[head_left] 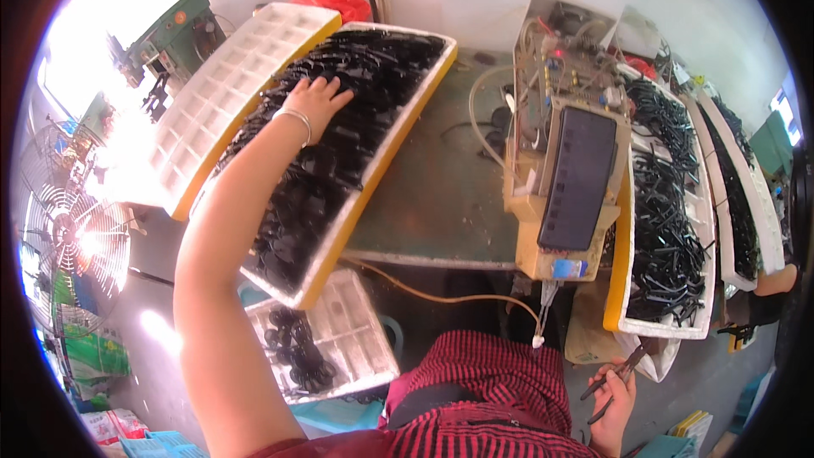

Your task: The person assembles sunglasses at a workstation. They pick up frames and arms, use pliers to attach parts, and place finished units into a tray. The process is repeated for multiple pairs.

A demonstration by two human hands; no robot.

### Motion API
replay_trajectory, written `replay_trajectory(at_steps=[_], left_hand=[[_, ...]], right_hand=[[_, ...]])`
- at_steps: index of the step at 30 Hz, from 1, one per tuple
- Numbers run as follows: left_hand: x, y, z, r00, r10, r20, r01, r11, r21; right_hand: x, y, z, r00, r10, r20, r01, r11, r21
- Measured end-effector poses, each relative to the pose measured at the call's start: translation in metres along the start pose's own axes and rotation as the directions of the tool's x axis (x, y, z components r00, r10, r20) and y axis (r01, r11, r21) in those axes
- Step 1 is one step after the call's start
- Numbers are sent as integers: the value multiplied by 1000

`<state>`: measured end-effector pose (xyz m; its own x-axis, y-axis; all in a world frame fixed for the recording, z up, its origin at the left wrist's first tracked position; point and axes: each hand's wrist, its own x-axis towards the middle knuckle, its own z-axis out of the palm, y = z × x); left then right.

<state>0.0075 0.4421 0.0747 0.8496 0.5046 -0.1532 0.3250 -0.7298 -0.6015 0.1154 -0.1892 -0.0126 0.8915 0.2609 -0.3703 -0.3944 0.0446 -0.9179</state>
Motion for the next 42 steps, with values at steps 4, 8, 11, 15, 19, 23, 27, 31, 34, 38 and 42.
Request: replay_trajectory(at_steps=[4, 8, 11, 15, 19, 23, 27, 31, 34, 38, 42], left_hand=[[-27, 1, -4, 987, -151, -45, 154, 985, 71], [-135, 13, 19, 751, -322, -577, 190, 941, -279], [-209, 59, 8, 513, -458, -726, 84, 869, -489], [-367, 149, 145, 203, -877, -435, 325, 480, -815], [-473, 283, 308, 6, -939, 344, 720, -235, -653], [-436, 358, 339, 110, -857, 503, 766, -249, -592], [-368, 350, 325, -2, -621, 784, 899, -344, -270], [-348, 349, 331, -1, -524, 851, 845, -456, -279], [-340, 348, 315, 169, -437, 883, 611, -657, -442], [-333, 323, 197, 514, -251, 820, 146, -917, -372], [-360, 285, 55, 792, -268, 549, -130, -952, -277]], right_hand=[[-6, 0, -10, 999, 22, -32, -21, 999, 45], [-8, 7, -25, 995, 82, 61, -88, 991, 104], [-22, 26, -52, 978, 112, 175, -147, 968, 204], [-23, 41, -47, 905, 188, 382, -265, 951, 159], [-30, 40, -26, 842, 261, 472, -335, 939, 78], [-39, 42, -8, 851, 295, 435, -333, 943, 12], [-46, 45, 1, 852, 311, 421, -337, 941, -12], [-49, 45, 1, 845, 314, 434, -352, 936, 8], [-57, 44, -1, 838, 339, 427, -400, 914, 61], [-72, 37, 11, 803, 367, 469, -443, 895, 57], [-63, 39, 7, 760, 201, 618, -89, 974, -208]])
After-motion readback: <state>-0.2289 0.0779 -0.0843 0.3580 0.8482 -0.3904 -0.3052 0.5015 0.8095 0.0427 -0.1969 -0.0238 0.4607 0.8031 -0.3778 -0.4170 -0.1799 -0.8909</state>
